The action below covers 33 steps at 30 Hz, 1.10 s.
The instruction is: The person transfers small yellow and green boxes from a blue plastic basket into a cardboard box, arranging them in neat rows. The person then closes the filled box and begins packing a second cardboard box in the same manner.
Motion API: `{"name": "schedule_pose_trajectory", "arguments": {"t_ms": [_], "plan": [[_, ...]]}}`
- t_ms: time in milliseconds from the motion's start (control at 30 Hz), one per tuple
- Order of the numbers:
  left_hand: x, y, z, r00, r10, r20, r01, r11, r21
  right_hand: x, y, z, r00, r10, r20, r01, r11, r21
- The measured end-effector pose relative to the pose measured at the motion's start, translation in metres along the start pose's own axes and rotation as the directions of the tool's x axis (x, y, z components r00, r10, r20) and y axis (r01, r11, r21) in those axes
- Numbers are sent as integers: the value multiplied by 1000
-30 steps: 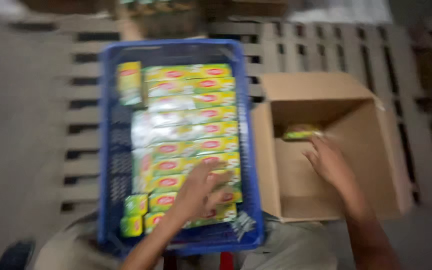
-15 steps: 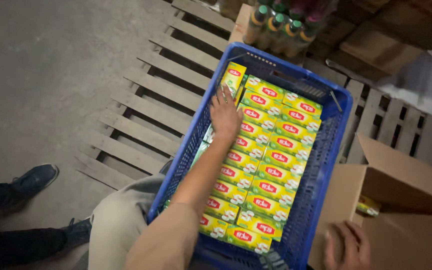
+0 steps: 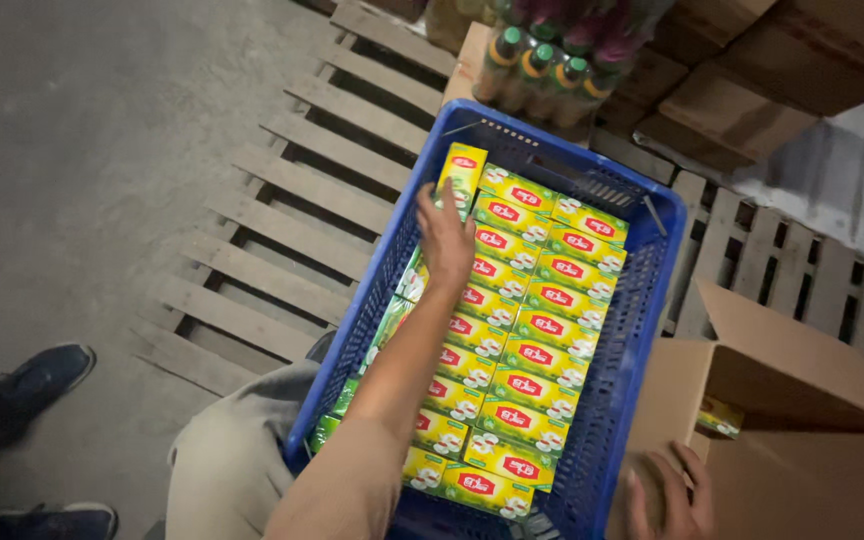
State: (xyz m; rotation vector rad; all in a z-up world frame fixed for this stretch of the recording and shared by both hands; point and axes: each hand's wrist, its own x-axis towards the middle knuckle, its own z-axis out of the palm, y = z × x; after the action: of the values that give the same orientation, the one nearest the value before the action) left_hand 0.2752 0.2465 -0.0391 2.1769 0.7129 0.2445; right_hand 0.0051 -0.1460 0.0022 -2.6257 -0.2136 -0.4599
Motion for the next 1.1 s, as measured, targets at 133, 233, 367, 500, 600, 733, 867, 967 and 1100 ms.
{"name": "schedule_pose_trajectory", "arguments": {"t_ms": [133,233,367,500,600,733,867,967,1100], "plan": [[-9,7,-8,985,-110,-135,55,931,-360,4,4,-4,999,-49,17,48,998,37],[-21,23,-28,908,-410,88,392,753,-529,14,-15,-18,996,-94,9,94,995,41],[-41,30,-22,905,-308,294,400,375,-836,19,-21,-27,992,18,124,-29,996,81],[-99,82,-70,856,-167,489,514,355,-781,39,-25,-46,992,-43,122,31,995,94],[-136,101,-68,795,-50,605,557,454,-695,66,-45,-82,997,-38,73,35,998,42],[-191,116,-52,734,127,667,495,572,-654,95,-68,-130,991,94,96,-99,994,46],[-236,128,-29,631,234,739,501,605,-619,94,-47,-147,987,-102,125,113,991,-78],[-258,141,-19,574,283,768,487,637,-598,84,-9,-145,980,-115,162,136,983,-126],[-279,155,-9,541,346,766,418,680,-603,72,16,-155,971,-31,239,68,986,-150]]}}
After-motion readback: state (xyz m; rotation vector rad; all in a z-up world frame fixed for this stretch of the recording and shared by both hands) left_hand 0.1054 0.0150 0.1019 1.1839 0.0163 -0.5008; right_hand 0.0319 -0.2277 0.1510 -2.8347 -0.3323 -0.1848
